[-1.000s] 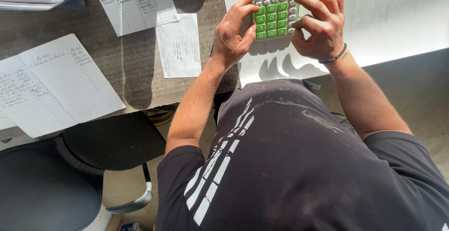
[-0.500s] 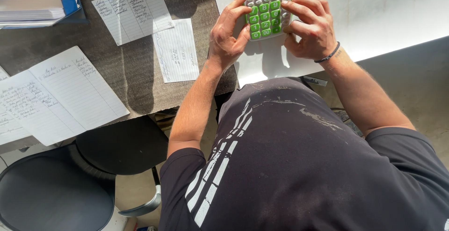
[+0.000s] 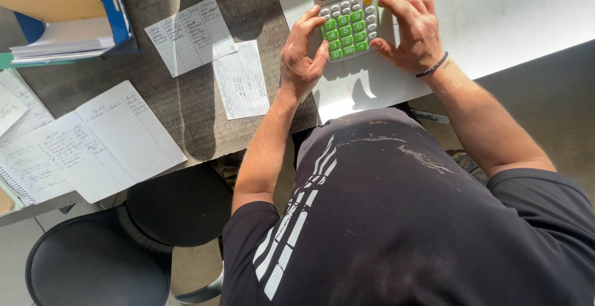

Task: Measuring and calculating dimensions for insulation material used in a motor stator on a workshop bench.

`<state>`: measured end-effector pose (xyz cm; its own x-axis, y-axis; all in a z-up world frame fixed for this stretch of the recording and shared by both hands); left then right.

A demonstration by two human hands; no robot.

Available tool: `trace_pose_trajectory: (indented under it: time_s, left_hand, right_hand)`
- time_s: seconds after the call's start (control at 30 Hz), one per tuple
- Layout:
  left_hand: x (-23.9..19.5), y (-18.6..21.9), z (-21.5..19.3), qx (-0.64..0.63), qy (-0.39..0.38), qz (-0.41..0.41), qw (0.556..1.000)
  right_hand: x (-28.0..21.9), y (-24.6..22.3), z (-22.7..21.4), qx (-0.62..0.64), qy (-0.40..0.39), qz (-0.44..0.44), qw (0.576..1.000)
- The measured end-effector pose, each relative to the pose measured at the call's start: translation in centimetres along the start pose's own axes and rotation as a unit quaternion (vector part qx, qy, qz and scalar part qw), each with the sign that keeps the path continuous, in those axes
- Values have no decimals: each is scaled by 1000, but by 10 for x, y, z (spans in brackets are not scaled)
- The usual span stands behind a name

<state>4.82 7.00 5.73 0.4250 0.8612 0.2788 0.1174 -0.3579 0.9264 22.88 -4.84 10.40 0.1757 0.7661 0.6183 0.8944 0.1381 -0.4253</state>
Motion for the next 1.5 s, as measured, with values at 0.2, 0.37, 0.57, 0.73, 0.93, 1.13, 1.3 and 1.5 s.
trace_pose_trajectory:
  time_s: [0.2, 0.37, 0.57, 0.73, 0.93, 1.13, 1.3, 1.5]
  left_hand:
    - [-20, -4, -14, 30, -4, -15, 999]
    - [-47, 16, -76, -29, 56, -120, 991]
    - [-76, -10, -129, -101, 150, -161, 970]
    - [-87, -10, -149, -156, 216, -183, 946]
    - [-77, 22, -149, -2, 258, -112, 960]
    - [-20, 73, -44, 66, 91, -42, 993]
    - [32, 112, 86, 213, -187, -22, 959]
    - [30, 105, 200, 327, -284, -34, 900]
  right_hand:
    - [-5, -28, 14, -22, -21, 13, 999]
    - [-13, -67, 49, 42, -81, -24, 995]
    - [-25, -99, 84, 43, -195, -60, 978]
    - [-18, -125, 101, -16, -221, -117, 968]
    - [0, -118, 95, -24, -195, -99, 976]
    - [1, 19, 0, -114, -117, 6, 987]
    - [-26, 171, -136, -179, -95, 119, 972]
    - [-31, 310, -285, -262, -18, 136, 955]
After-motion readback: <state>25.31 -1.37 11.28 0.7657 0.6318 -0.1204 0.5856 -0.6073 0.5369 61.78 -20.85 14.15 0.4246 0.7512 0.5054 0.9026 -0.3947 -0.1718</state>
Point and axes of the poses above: each hand's wrist, its own x-axis towards the middle knuckle, its own z-axis out of the palm, y = z × x, the point moved 8 cm from there along x, towards the middle knuckle, and after that the axes turned 15 degrees about y, right-handed, at the moved point
